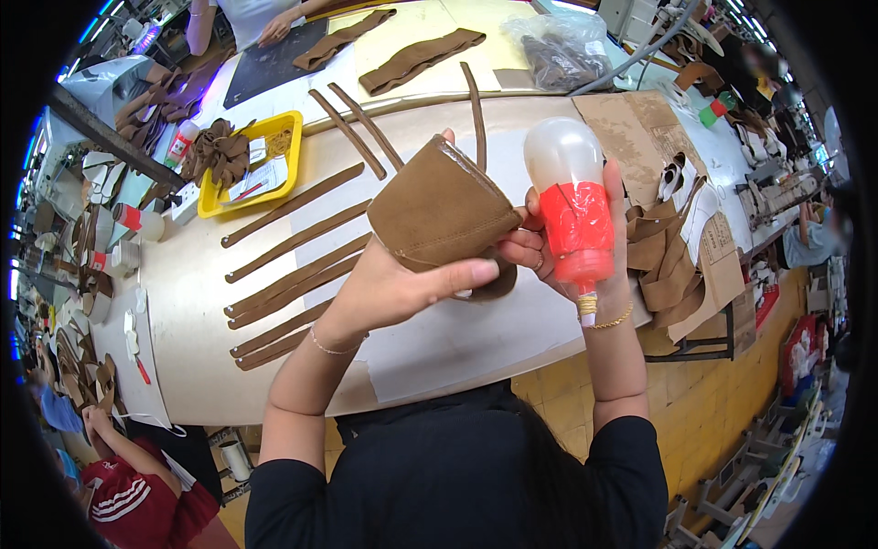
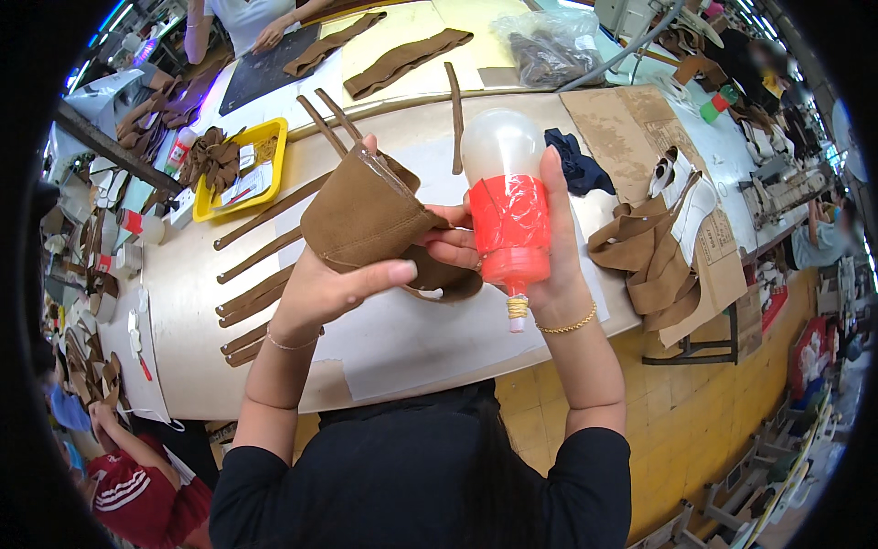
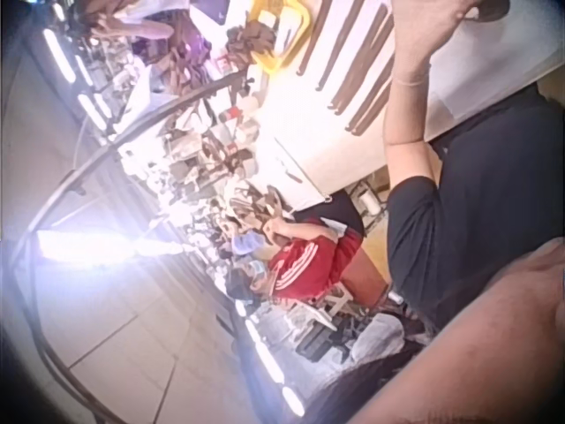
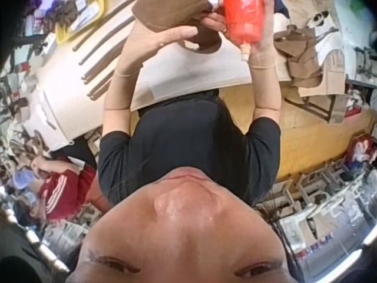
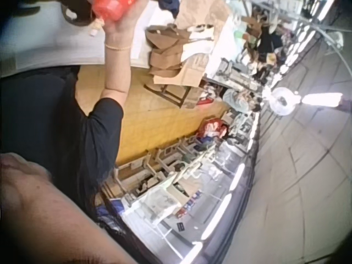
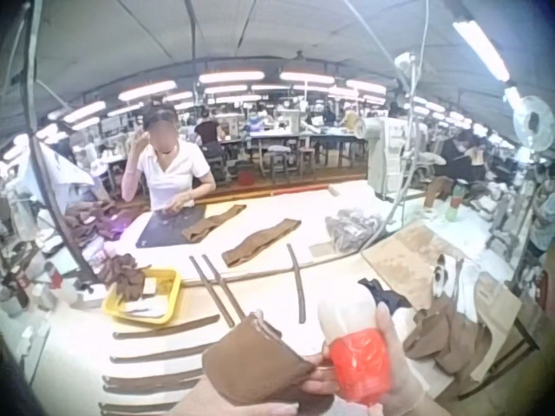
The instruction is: The person applies glue from a red-capped bottle to brown leather pieces and strips on a white worktable. They fold and press the glued leather sections together, then apply glue to long leather strips and align them on the table. The person repeats this process with additional leather pieces and strips.
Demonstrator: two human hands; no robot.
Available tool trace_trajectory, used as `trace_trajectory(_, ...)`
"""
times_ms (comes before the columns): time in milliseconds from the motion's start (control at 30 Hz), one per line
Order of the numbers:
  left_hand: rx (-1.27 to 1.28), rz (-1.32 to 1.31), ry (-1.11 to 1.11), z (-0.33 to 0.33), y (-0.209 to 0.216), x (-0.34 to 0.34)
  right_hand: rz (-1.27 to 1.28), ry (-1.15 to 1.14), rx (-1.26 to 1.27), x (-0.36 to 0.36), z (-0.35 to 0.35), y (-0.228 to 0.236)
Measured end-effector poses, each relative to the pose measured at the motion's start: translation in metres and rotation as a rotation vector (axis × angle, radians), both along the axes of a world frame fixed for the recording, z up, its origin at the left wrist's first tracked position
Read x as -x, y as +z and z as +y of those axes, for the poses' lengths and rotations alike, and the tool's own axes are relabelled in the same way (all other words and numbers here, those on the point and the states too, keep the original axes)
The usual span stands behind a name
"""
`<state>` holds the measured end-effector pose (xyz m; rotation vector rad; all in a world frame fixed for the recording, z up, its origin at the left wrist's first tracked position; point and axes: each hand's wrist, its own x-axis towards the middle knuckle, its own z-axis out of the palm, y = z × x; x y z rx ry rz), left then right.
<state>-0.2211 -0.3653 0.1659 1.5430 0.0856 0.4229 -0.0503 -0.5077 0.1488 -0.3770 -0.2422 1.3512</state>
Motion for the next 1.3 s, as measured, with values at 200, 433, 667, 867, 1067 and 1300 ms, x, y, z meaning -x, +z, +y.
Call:
trace_trajectory(200,0.154,0.095,0.056,0.006,0.009,0.004,-0.362,-0.083,-0.017,-0.027,-0.006,0.009)
trace_trajectory(433,0.15,0.186,-0.069,0.006,0.021,0.012,-1.051,-0.81,-0.005,-0.022,0.047,0.062)
trace_trajectory(667,0.162,0.264,-0.091,0.005,0.035,0.021,-1.153,-0.648,-0.198,-0.008,0.073,0.09)
trace_trajectory(867,0.207,0.274,-0.069,0.006,0.038,0.019,-1.381,-0.793,-0.273,-0.019,0.086,0.077)
trace_trajectory(1067,0.174,0.166,-0.068,0.01,0.023,0.017,-1.23,-0.818,-0.123,-0.006,0.074,0.067)
trace_trajectory(1300,0.188,0.149,-0.052,0.013,0.019,0.012,-1.306,-0.652,-0.06,-0.031,0.044,0.055)
